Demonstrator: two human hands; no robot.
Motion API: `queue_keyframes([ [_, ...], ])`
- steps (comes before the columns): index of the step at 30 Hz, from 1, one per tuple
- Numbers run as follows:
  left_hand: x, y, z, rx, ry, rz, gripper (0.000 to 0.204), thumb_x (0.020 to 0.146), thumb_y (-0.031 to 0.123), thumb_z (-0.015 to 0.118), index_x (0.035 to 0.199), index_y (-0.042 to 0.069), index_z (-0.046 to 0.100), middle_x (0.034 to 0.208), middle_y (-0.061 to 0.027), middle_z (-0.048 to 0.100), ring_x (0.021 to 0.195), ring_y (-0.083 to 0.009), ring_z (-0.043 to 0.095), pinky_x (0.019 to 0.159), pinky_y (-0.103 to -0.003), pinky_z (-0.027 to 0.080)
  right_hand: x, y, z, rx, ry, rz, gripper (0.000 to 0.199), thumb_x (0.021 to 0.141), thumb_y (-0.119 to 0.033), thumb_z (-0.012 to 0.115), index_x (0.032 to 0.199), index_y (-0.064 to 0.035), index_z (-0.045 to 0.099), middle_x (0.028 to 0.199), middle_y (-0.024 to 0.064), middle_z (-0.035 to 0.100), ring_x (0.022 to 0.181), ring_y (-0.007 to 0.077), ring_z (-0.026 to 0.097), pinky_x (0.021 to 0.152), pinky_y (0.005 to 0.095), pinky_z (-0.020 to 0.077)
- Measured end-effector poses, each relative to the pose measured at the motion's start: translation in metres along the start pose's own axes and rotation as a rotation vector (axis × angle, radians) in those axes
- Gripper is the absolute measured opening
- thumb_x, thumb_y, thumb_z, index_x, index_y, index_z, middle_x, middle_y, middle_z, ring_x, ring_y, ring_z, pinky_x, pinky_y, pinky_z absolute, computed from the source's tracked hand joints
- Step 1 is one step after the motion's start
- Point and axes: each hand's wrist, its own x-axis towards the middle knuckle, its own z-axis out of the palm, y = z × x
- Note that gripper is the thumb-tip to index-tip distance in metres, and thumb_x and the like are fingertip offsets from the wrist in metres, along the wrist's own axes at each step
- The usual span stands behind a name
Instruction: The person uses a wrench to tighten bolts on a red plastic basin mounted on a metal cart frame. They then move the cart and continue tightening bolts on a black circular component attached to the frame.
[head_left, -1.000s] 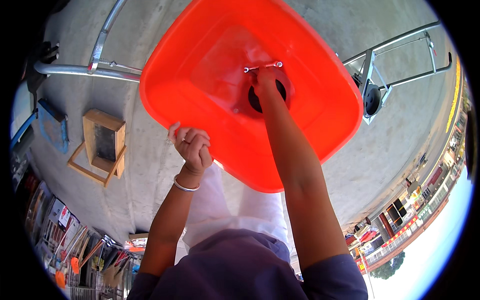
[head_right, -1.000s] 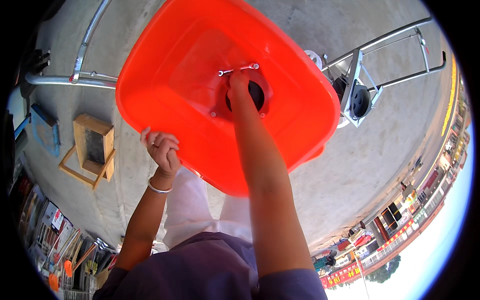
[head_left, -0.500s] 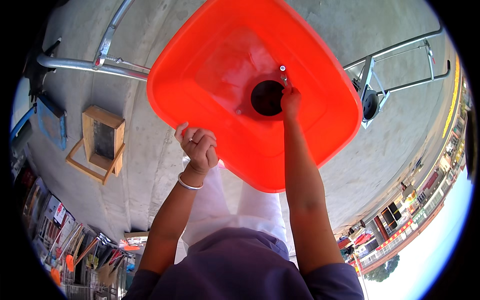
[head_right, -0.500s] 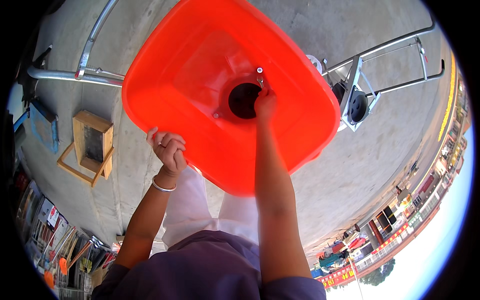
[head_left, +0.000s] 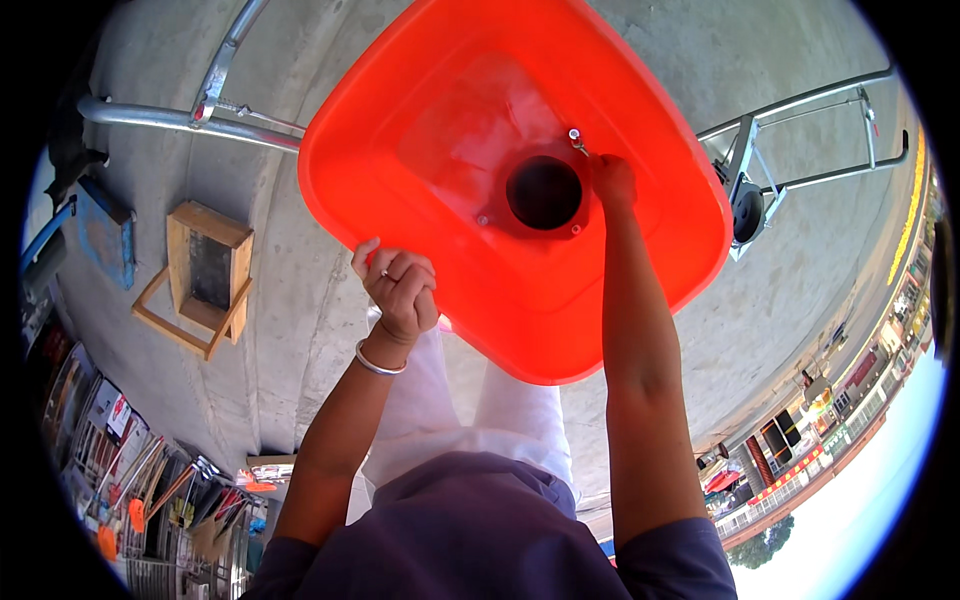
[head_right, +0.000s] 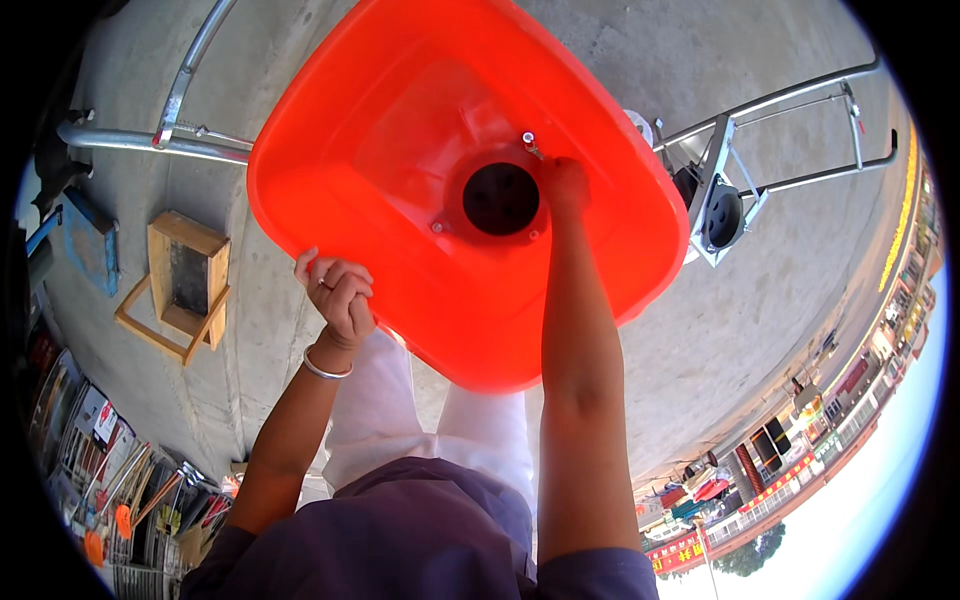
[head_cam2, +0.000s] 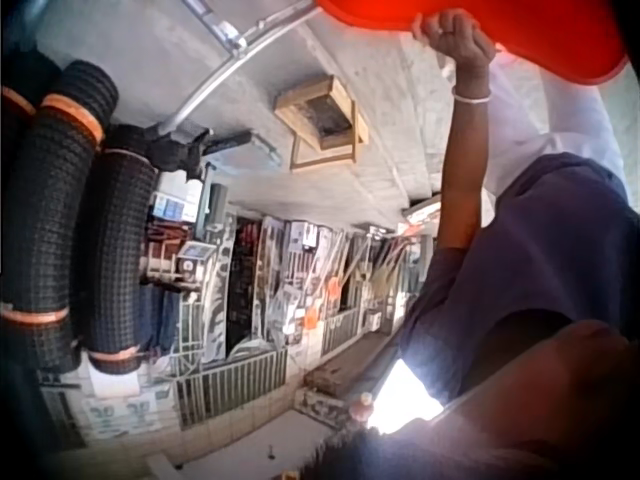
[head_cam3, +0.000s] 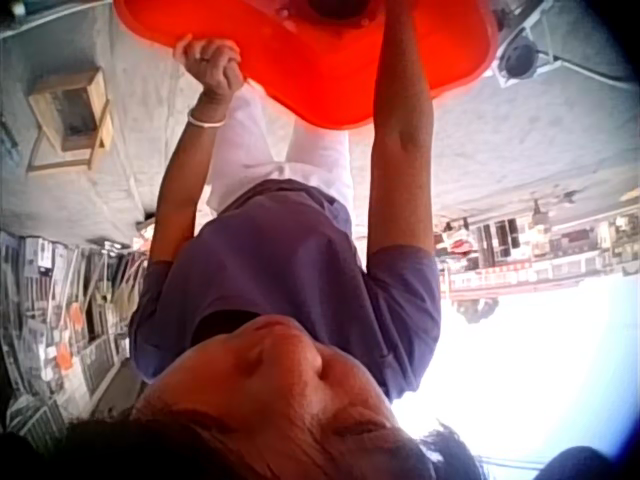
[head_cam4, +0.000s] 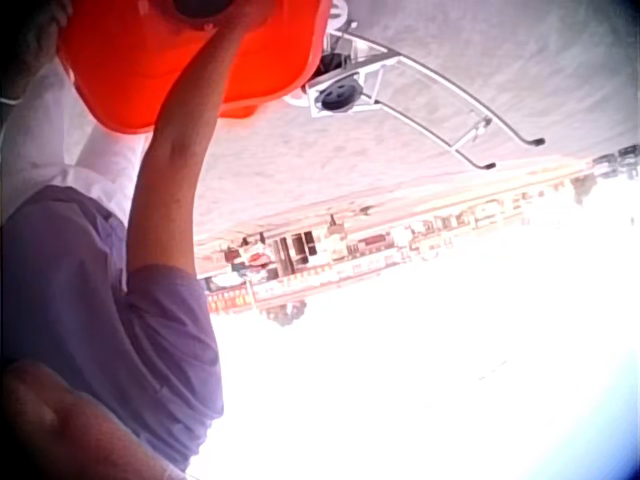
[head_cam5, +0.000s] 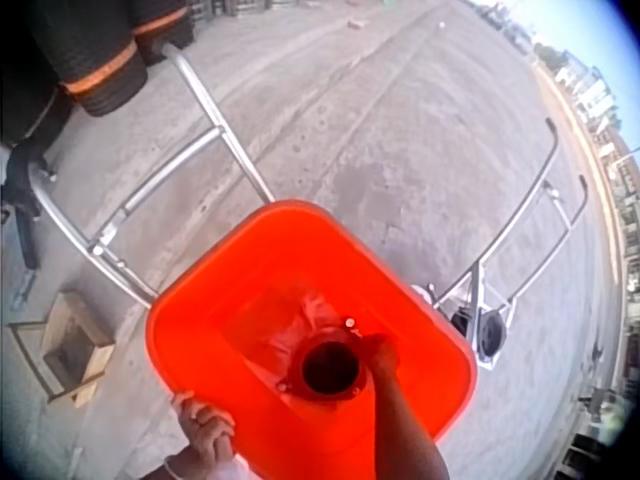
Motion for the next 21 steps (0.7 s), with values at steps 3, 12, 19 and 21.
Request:
queue_keyframes([
  [3, 0.001, 0.000, 0.000, -0.002, 0.001, 0.001, 0.015, 0.069, 0.005, 0.041, 0.056, 0.013, 0.039, 0.063, 0.0013, 0.054, 0.069, -0.0180, 0.045, 0.099, -0.041, 0.026, 0.005, 0.008, 0.007, 0.018, 0.027, -0.036, 0.041, 0.085, -0.040, 0.053, 0.084, -0.0009, 0.066, 0.083, 0.0220, 0.063, 0.082, 0.0348, 0.062, 0.067, 0.0434, 0.0466],
  [12, 0.001, 0.001, 0.002, -0.012, 0.014, 0.005, 0.015, 0.069, 0.005, 0.041, 0.056, 0.013, 0.039, 0.062, 0.0014, 0.054, 0.068, -0.0176, 0.045, 0.099, -0.040, 0.026, 0.018, 0.037, 0.053, 0.416, -0.049, -0.012, 0.036, 0.091, -0.032, 0.046, 0.082, -0.0031, 0.064, 0.070, 0.0077, 0.062, 0.069, 0.0231, 0.061, 0.062, 0.0369, 0.0448],
  [19, 0.001, 0.001, 0.000, -0.001, -0.001, -0.006, 0.015, 0.068, 0.005, 0.040, 0.056, 0.013, 0.039, 0.062, 0.0013, 0.053, 0.067, -0.0177, 0.044, 0.099, -0.040, 0.026, -0.021, -0.076, 0.060, 1.503, -0.387, 0.584, 0.030, 0.097, -0.029, 0.032, 0.090, -0.0074, 0.053, 0.075, 0.0058, 0.059, 0.075, 0.0214, 0.059, 0.070, 0.0409, 0.0488],
  [21, 0.001, 0.001, 0.000, 0.000, -0.005, -0.001, 0.015, 0.068, 0.004, 0.040, 0.056, 0.013, 0.038, 0.062, 0.0013, 0.053, 0.067, -0.0178, 0.044, 0.099, -0.040, 0.025, -0.004, -0.108, 0.058, 2.072, -0.267, 0.667, 0.032, 0.098, -0.027, 0.030, 0.092, -0.0050, 0.053, 0.087, 0.0074, 0.061, 0.079, 0.0224, 0.059, 0.076, 0.0419, 0.0493],
])
